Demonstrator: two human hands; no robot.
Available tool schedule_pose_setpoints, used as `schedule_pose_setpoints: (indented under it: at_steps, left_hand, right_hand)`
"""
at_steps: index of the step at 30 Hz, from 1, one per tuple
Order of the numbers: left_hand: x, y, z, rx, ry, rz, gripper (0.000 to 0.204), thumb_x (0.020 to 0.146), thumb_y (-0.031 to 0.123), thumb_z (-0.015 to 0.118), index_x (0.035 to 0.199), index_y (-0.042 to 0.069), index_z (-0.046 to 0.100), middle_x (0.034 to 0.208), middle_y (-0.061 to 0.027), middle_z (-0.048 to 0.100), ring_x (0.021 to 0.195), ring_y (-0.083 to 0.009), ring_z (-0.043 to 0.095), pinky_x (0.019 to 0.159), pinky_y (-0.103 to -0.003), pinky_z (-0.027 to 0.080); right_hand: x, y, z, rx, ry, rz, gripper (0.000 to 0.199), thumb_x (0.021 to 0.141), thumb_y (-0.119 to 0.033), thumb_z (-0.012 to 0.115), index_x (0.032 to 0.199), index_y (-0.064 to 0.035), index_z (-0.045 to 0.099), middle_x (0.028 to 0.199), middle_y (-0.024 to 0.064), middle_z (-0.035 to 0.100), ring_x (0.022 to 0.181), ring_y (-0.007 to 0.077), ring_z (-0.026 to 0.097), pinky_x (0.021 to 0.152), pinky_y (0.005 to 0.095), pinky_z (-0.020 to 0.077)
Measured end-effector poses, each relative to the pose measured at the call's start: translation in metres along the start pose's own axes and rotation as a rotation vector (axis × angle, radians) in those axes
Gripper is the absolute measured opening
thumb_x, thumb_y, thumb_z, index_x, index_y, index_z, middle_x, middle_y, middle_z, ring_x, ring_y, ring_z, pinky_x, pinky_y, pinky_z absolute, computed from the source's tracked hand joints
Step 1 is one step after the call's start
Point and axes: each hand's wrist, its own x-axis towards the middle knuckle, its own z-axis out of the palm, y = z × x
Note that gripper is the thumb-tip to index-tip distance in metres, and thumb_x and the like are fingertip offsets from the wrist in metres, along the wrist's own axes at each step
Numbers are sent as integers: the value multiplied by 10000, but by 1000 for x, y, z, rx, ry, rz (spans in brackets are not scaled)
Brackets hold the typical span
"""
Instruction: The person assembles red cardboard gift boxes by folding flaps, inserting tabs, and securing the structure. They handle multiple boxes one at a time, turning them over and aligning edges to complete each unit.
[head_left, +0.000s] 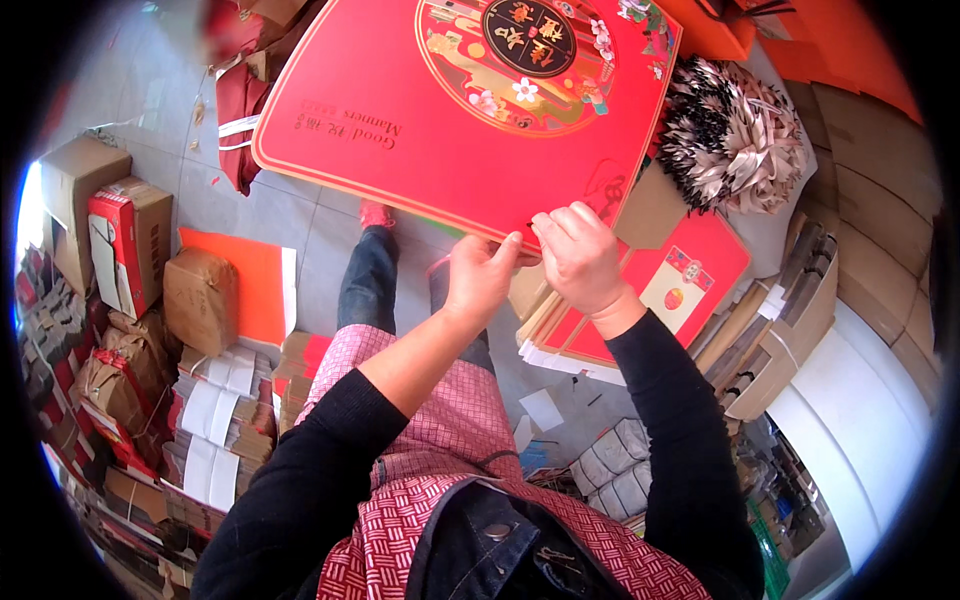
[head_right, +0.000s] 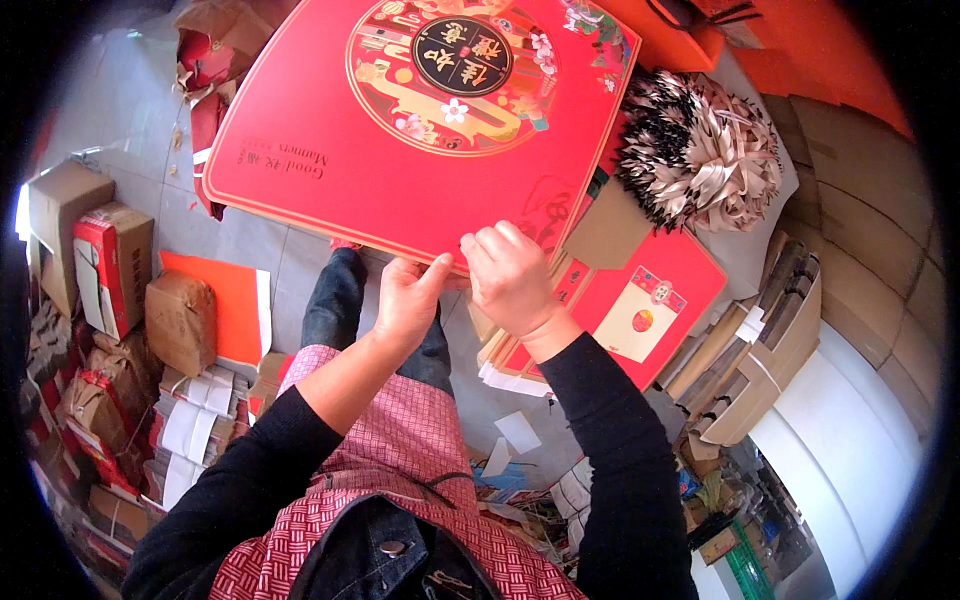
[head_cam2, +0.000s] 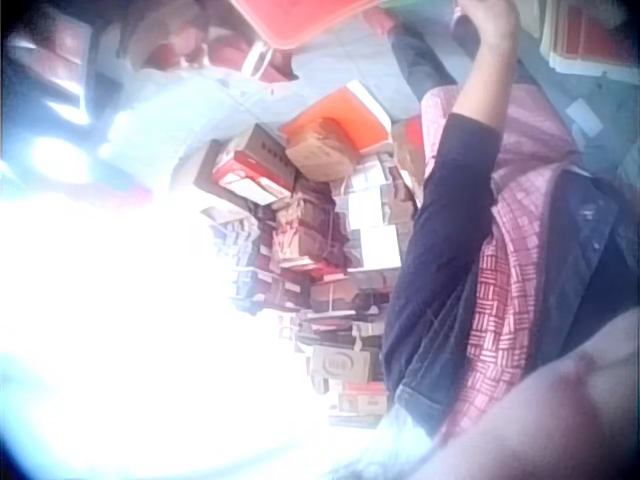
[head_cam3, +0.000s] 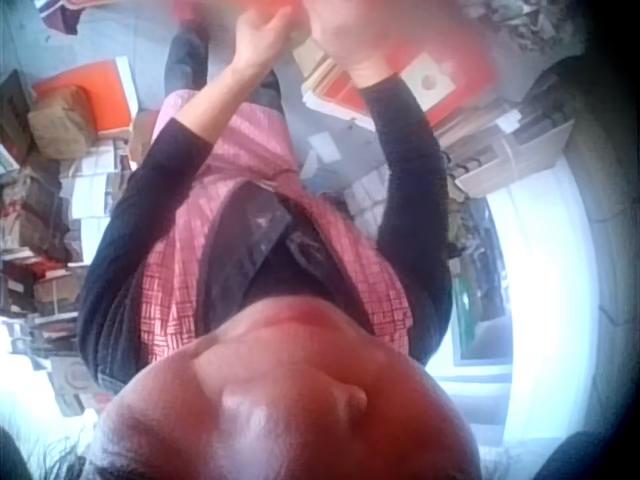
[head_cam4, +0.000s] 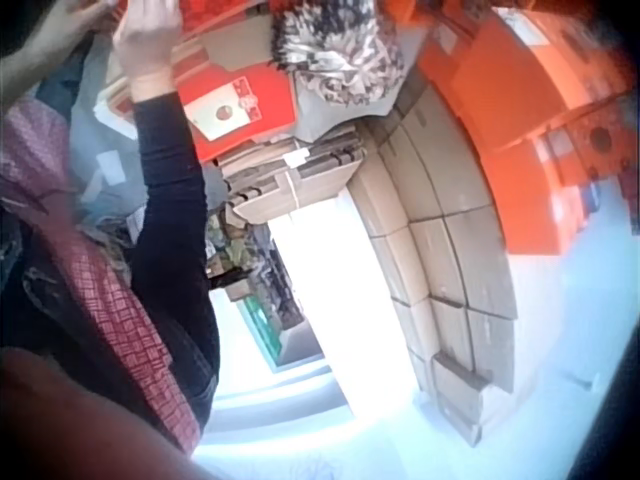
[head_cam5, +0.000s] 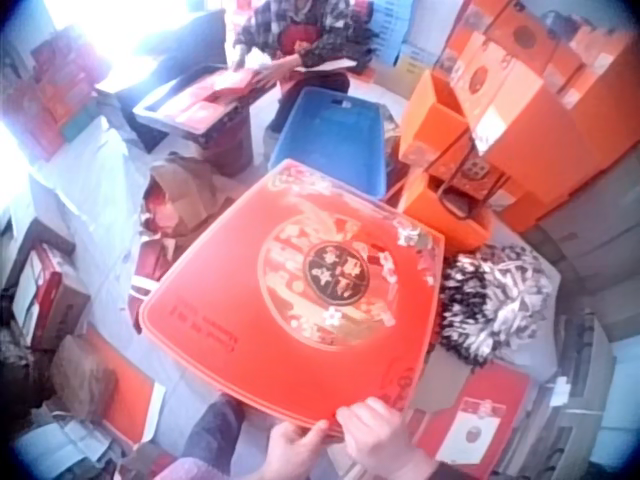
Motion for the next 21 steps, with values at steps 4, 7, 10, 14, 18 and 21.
schedule_pose_setpoints:
  at_steps: [4, 7, 10, 14, 18, 21]
  left_hand:
    - [-3, 4, 6, -10, 26, 54, 162, 914, 50, 496, 990, -76, 565, 901, -116, 640, 771, -163, 644, 689, -273, 540]
    - [-4, 8, 7, -17, 15, 51, 153, 913, 46, 499, 991, -66, 567, 891, -103, 641, 768, -153, 642, 676, -262, 532]
    - [-3, 10, 7, -26, 23, 68, 146, 912, 36, 494, 995, -59, 566, 890, -97, 641, 774, -150, 641, 680, -265, 530]
    - [-4, 15, 11, -7, -8, 112, 143, 908, 24, 487, 992, -62, 564, 895, -102, 640, 785, -161, 641, 703, -282, 533]
    - [-3, 15, 8, 20, -47, 95, 159, 890, -4, 493, 1026, -62, 551, 959, -119, 625, 832, -179, 636, 740, -307, 541]
    - [-4, 29, 12, -243, -117, 82, 204, 858, -18, 539, 1062, -27, 541, 1006, -125, 617, 858, -223, 635, 767, -349, 546]
  right_hand:
    - [1, 3, -2, 12, -28, -77, 171, 648, -36, 596, 816, -3, 593, 696, 64, 509, 667, 224, 519, 595, 319, 462]
    - [2, 6, -4, 58, 11, -97, 182, 644, -12, 611, 825, -1, 599, 699, 69, 519, 647, 231, 519, 579, 319, 457]
    - [6, 10, -4, 145, 93, -26, 188, 646, 11, 627, 833, 1, 607, 699, 76, 531, 639, 236, 526, 566, 318, 452]
    - [5, 2, -5, 75, 11, -22, 168, 660, -26, 604, 826, -4, 597, 699, 71, 533, 675, 232, 545, 588, 311, 465]
    - [6, 3, -5, 107, -1, -29, 186, 659, -22, 600, 843, 2, 597, 713, 80, 531, 687, 239, 550, 599, 321, 469]
    - [1, 3, 0, 105, 68, 48, 215, 681, -10, 601, 894, 21, 607, 735, 87, 529, 683, 240, 546, 613, 328, 474]
